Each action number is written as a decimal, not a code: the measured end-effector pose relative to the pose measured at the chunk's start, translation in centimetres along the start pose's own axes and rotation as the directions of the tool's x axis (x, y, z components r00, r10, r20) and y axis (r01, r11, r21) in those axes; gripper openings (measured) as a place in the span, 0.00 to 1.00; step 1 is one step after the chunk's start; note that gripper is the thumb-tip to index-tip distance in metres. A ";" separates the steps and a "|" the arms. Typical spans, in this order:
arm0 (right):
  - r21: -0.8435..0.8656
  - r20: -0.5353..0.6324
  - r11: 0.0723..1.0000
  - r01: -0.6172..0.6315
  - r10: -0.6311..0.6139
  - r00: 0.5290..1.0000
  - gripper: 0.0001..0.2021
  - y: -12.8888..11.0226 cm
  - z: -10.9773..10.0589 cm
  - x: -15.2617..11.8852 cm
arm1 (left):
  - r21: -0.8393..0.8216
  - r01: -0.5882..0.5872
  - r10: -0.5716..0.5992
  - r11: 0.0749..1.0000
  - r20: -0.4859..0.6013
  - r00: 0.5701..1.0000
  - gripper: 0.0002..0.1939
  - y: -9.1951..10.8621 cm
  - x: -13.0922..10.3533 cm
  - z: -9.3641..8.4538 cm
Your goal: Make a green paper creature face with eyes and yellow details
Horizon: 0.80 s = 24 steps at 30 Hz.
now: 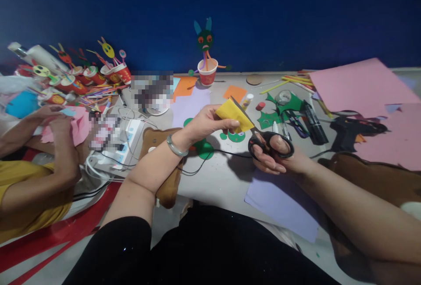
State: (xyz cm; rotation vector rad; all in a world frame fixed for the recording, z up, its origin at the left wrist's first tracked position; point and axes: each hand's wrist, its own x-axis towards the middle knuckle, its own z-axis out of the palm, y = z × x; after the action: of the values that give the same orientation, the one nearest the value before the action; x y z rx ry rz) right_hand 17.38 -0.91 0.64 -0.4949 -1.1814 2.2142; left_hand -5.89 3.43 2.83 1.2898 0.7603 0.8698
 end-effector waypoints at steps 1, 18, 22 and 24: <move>-0.007 -0.010 1.000 -0.007 0.007 1.000 0.27 -0.1 0.1 0.0 | -0.004 -0.003 0.003 1.000 0.000 1.000 0.29 0.0 0.0 0.0; -0.553 -0.529 0.829 0.082 -0.425 0.734 0.23 -0.9 -0.2 0.9 | 0.060 0.087 -0.082 0.994 -0.079 0.993 0.24 -1.0 0.4 -0.3; -0.560 -0.526 0.826 0.069 -0.418 0.741 0.26 -0.3 -0.3 1.3 | 0.143 0.134 -0.129 0.981 -0.045 0.991 0.14 -1.4 0.4 0.1; -0.535 -0.522 0.841 0.085 -0.408 0.749 0.26 0.1 -0.5 1.5 | 0.178 0.163 -0.164 0.970 -0.010 0.986 0.10 -1.5 0.3 0.3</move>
State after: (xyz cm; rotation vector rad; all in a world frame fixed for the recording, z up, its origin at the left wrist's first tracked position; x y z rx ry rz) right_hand 16.51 0.30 0.23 -1.0989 -1.3103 1.3192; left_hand -5.33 3.46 1.36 1.3641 0.9443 0.6769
